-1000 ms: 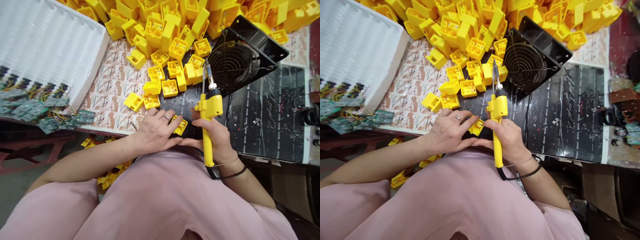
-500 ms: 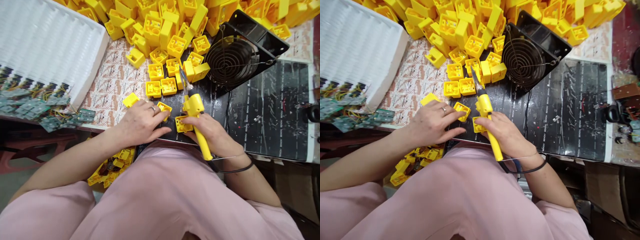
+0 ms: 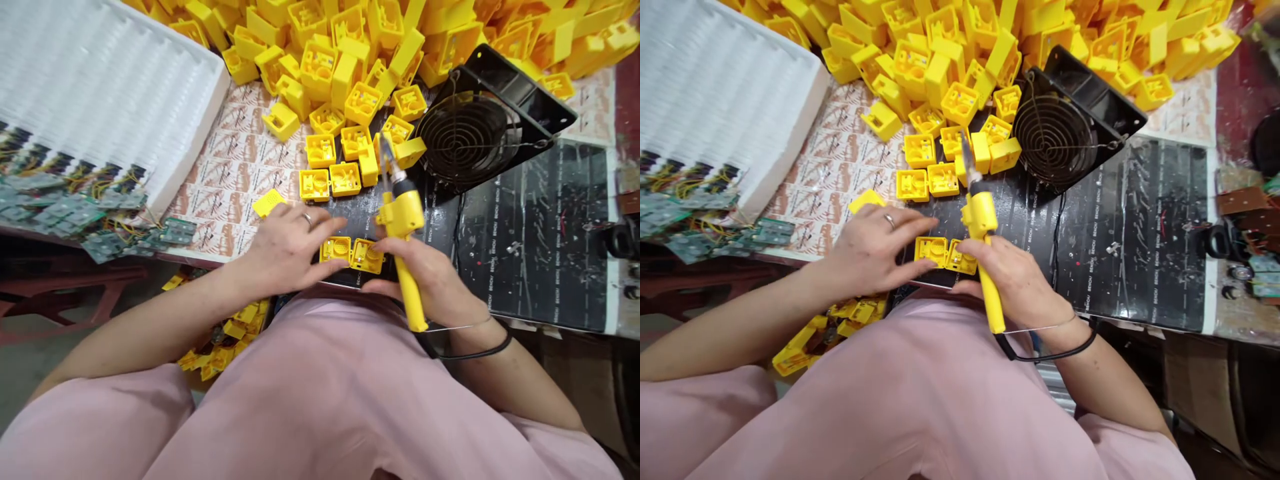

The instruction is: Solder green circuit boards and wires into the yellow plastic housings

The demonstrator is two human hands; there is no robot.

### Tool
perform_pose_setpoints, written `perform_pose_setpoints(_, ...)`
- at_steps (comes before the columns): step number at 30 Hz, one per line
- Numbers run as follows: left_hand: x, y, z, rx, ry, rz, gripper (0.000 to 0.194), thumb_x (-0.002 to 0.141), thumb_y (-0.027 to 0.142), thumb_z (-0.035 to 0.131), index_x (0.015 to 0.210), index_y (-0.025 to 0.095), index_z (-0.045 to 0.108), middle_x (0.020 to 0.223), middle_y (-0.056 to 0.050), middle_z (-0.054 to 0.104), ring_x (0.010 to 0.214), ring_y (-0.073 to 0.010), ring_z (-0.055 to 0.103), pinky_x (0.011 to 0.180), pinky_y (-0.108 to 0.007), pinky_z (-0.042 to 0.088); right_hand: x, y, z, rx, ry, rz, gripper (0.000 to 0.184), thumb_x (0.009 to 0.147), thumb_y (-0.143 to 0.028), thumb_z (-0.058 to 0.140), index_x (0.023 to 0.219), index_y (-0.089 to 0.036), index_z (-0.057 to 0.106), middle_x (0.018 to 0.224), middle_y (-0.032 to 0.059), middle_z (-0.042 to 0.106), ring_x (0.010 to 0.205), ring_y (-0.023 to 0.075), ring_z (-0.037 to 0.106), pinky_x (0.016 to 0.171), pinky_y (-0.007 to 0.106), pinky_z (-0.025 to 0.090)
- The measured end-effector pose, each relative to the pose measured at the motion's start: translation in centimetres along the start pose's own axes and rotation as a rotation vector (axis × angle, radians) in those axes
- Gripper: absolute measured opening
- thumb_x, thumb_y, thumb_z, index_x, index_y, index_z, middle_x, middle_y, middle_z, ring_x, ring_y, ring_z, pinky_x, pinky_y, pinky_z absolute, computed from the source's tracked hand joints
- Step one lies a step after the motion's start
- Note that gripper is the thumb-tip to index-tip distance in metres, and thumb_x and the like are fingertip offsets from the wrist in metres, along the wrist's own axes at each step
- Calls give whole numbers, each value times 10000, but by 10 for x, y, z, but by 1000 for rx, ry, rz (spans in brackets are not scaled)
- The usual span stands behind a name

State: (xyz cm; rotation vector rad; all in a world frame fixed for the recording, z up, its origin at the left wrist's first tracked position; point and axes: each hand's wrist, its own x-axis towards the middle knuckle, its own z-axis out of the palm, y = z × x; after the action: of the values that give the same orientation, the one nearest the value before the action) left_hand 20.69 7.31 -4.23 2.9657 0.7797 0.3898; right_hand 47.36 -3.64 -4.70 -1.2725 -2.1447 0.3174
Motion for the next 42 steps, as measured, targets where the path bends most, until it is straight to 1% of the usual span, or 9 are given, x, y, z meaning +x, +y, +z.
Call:
perform_pose_setpoints(4, 30, -32, 13, -8, 5, -165, 536, 1080, 535, 523, 1434, 170, 694, 1422, -173, 729, 1321, -376, 663, 1080, -520, 529, 51, 21, -10, -304, 104, 42, 315, 1079, -445, 660, 1349, -283, 636, 1168, 83, 764, 1069, 285, 754, 945, 430, 630)
perform_pose_setpoints(9, 69, -45, 29, -38, -90, -113, 510, 1036, 402, 591, 1476, 157, 676, 1468, -178, 706, 1416, -420, 591, 1177, -595, 475, 109, 59, 12, -538, -65, 40, 311, 1160, -309, 410, 1261, -227, 692, 1197, 101, 764, 1407, 343, 629, 1262, 658, 432)
perform_pose_setpoints(15, 55, -58, 9, -167, -272, 112, 522, 968, 122, 492, 1376, 277, 779, 1583, -87, 664, 1414, -341, 634, 1185, -567, 512, 65, 52, -11, -369, -173, -123, 345, 1151, -256, 407, 1412, -252, 632, 1091, 64, 772, 942, 238, 762, 832, 388, 645)
perform_pose_setpoints(18, 48, -59, 8, -197, -166, 56, 599, 944, 85, 436, 1392, 295, 774, 1653, -68, 608, 1428, -306, 646, 1192, -557, 520, 51, 44, -22, -320, -95, -152, 248, 1135, -325, 542, 1360, -244, 609, 1126, 55, 782, 987, 228, 773, 868, 360, 646)
perform_pose_setpoints(21, 48, -51, 12, -172, -99, -84, 473, 1020, 248, 502, 1421, 273, 752, 1472, -115, 740, 1364, -364, 679, 1181, -621, 508, 52, 42, -18, -337, 4, -154, 258, 1119, -375, 592, 1325, -219, 603, 1100, 75, 791, 939, 236, 765, 855, 363, 632)
perform_pose_setpoints(25, 52, -41, 12, -168, -163, -84, 397, 1018, 349, 579, 1341, 239, 781, 1268, -131, 813, 1283, -384, 702, 1112, -580, 548, 54, 44, -4, -392, -73, -172, 309, 1105, -406, 609, 1307, -173, 631, 1040, 107, 778, 928, 269, 757, 820, 373, 616)
perform_pose_setpoints(30, 39, -61, -2, -120, -123, -95, 476, 1094, 361, 418, 1385, 192, 755, 1430, -154, 748, 1371, -373, 666, 1163, -559, 514, 44, 48, -5, -347, -174, -84, 340, 1106, -432, 609, 1376, -225, 609, 1144, 100, 772, 985, 256, 765, 811, 346, 613)
perform_pose_setpoints(35, 21, -76, -10, -64, -298, -112, 542, 998, 419, 628, 1495, 207, 672, 1462, -147, 723, 1184, -345, 751, 1033, -453, 575, 41, 49, -8, -313, -215, -45, 389, 1067, -446, 680, 1388, -236, 618, 1136, 104, 777, 1000, 269, 761, 796, 360, 617)
perform_pose_setpoints(42, 24, -56, -10, 81, -299, -161, 660, 975, 452, 720, 1570, 189, 606, 1251, -157, 790, 1123, -371, 741, 1065, -540, 563, 59, 35, 7, -202, -94, -74, 368, 1095, -491, 617, 1363, -241, 634, 1083, 84, 763, 972, 261, 751, 830, 357, 602)
